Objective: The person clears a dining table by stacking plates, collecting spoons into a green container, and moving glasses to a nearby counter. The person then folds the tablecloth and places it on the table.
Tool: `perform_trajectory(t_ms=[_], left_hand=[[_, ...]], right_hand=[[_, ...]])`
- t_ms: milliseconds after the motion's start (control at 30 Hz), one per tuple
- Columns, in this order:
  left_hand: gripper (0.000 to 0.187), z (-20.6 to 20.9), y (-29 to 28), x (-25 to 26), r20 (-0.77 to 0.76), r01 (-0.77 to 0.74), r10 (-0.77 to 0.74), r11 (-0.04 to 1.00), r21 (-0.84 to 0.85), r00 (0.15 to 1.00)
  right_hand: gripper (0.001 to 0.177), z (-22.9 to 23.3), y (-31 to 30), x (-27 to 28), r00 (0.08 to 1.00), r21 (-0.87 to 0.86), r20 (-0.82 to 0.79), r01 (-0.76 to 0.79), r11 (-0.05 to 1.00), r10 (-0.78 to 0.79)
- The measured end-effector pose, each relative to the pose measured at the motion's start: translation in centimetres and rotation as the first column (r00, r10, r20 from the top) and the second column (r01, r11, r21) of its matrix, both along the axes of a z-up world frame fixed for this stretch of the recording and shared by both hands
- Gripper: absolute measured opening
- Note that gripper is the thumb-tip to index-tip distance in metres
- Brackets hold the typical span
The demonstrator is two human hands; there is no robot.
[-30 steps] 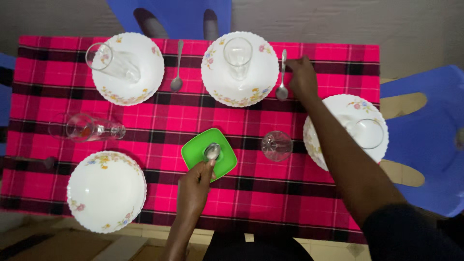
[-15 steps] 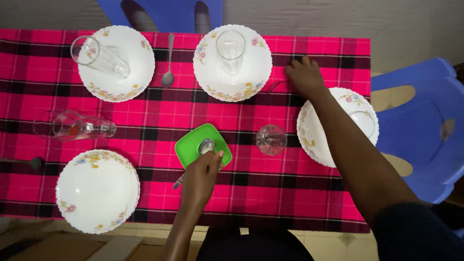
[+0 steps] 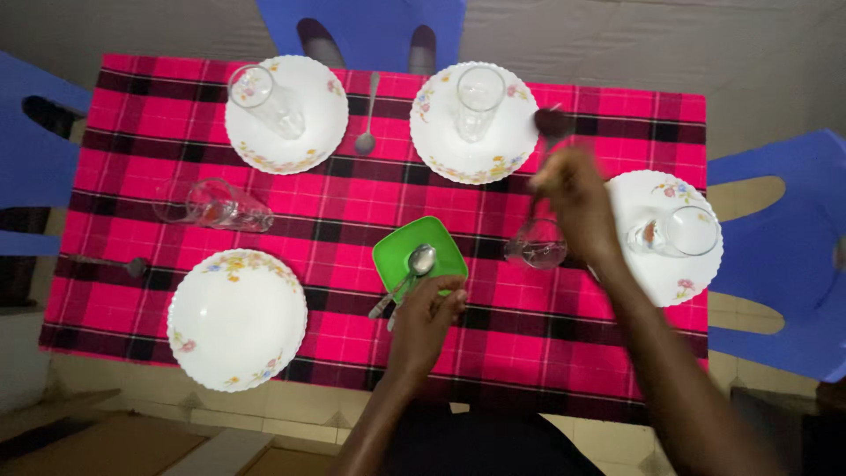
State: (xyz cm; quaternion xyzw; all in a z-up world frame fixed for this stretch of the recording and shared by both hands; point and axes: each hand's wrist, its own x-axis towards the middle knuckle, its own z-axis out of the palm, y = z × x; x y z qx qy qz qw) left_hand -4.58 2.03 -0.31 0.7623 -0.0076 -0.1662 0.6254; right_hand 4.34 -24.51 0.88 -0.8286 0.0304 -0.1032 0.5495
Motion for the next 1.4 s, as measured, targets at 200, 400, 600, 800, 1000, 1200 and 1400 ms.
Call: perform_trajectory(t_ms=[200,400,600,800,1000,1200,1400], left_hand=[[0.032,-2.3,4.1,-0.6,-0.117,-0.088,0.075,0.990,-0.114,0.990],[0.021,-5.6,10.3,-1.4,-0.309,-0.079,0.077,0.997,0.006,0.948],[0.018,-7.9,12.3,0.9,-0.098,-0.042,0.075,0.951,0.306,0.992],[0.024,-9.9,10.8,2.9,-0.157,0.068,0.010,0.873,0.483,0.988],[0.027,-8.4,11.1,3.6,-0.052,0.146,-0.137,0.884,0.444,0.989],[0.043,-5.6,12.5,5.1,-0.062,0.284,-0.325,0.701,0.654,0.944],[0.046,-5.7,14.0,9.5,-0.317,0.439,-0.306,0.668,0.600,0.898]], right_hand=[[0.010,-6.3,13.4,-5.8,0.892,0.693,-0.337,0.018,0.721,0.301],[0.006,-11.6,18.1,-8.0,0.756,0.680,-0.564,0.198,0.706,0.332],[0.017,-15.7,15.8,-8.4,0.772,0.609,-0.619,0.359,0.707,0.141],[0.022,-17.1,11.9,-9.5,0.807,0.613,-0.589,0.410,0.675,0.045],[0.022,-15.4,12.0,-10.6,0.806,0.632,-0.590,0.425,0.648,0.047],[0.021,-14.5,13.5,-9.6,0.819,0.650,-0.572,0.416,0.635,0.049],[0.022,-12.4,14.1,-8.2,0.816,0.608,-0.577,0.432,0.666,-0.003]])
